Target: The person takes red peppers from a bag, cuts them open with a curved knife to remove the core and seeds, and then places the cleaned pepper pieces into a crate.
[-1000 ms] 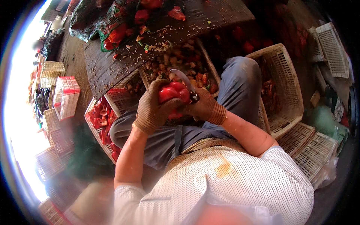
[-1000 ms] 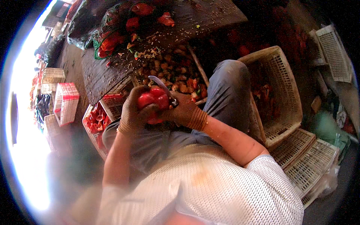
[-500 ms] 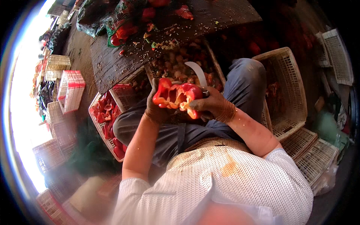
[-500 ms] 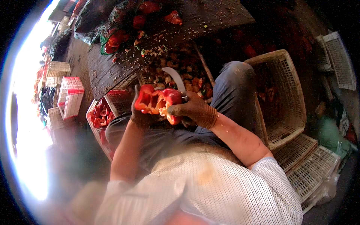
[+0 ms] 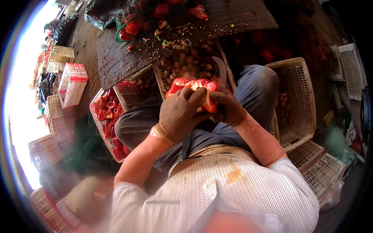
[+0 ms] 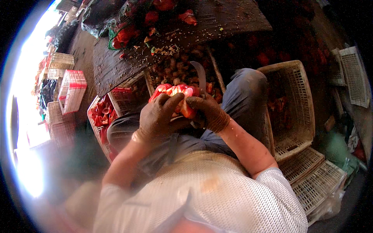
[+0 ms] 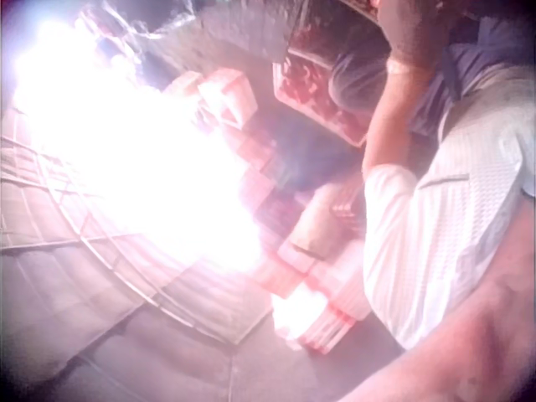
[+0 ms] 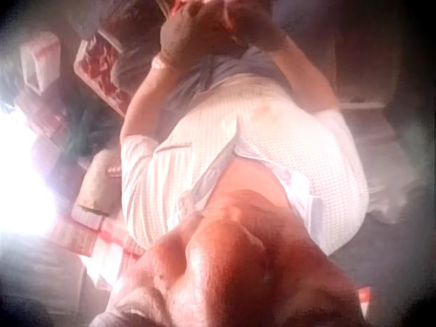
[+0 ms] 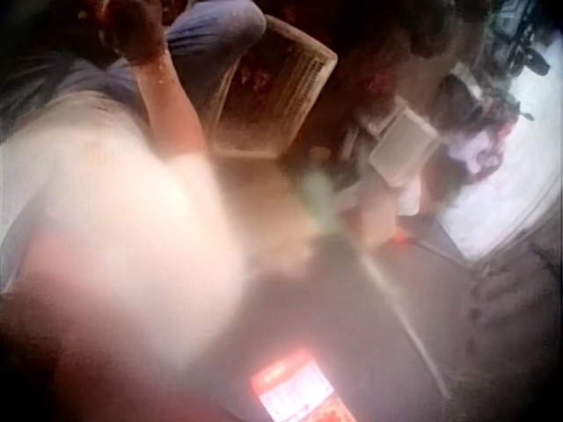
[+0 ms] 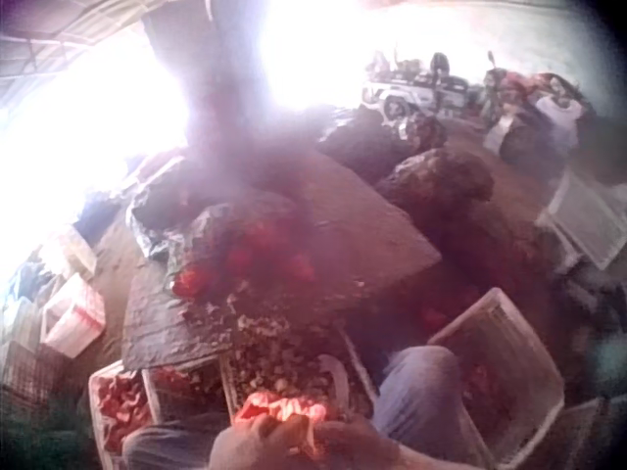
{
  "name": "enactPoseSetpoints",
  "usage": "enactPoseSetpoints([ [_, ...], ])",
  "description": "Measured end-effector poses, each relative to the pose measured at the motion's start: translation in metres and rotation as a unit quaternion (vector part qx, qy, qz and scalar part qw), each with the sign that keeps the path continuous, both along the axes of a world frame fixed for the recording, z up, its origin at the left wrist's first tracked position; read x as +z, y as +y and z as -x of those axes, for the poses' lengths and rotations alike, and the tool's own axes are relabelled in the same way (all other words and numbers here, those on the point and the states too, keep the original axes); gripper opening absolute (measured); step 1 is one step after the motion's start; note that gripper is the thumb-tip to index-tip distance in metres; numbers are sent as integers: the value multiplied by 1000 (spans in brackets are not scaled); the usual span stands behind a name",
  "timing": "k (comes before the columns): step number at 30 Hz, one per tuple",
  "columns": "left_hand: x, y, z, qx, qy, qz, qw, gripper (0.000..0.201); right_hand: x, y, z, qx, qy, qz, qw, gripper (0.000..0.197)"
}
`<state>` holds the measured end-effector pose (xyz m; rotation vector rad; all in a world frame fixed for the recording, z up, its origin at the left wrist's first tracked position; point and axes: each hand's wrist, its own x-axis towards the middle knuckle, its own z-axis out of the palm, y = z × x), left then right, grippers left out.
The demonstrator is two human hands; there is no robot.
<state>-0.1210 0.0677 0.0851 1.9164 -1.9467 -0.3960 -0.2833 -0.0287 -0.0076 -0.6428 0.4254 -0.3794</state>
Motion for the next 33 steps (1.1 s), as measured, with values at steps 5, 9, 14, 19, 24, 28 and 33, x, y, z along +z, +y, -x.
enactPoseSetpoints([
  [5,-20,-22,-5,-69,7,-195,978,45,-28,10,6,-15,49,25,998,39],
  [9,-44,-17,-23,-135,232,-240,933,32,-15,18,22,44,114,-94,988,42],
  [14,-49,-15,-31,-55,510,-245,823,21,-29,9,8,-61,-29,268,961,48],
  [19,-36,-17,-44,252,645,-81,717,13,-2,-13,8,-22,10,-61,998,52],
  [24,-18,-17,-42,24,265,103,958,32,6,-31,10,23,0,-20,1000,52],
  [28,-16,-22,-19,-12,321,-116,940,46,4,-23,3,-17,59,23,998,53],
  [33,-19,-24,-8,41,454,-171,874,42,1,-21,14,-13,54,11,998,51],
])
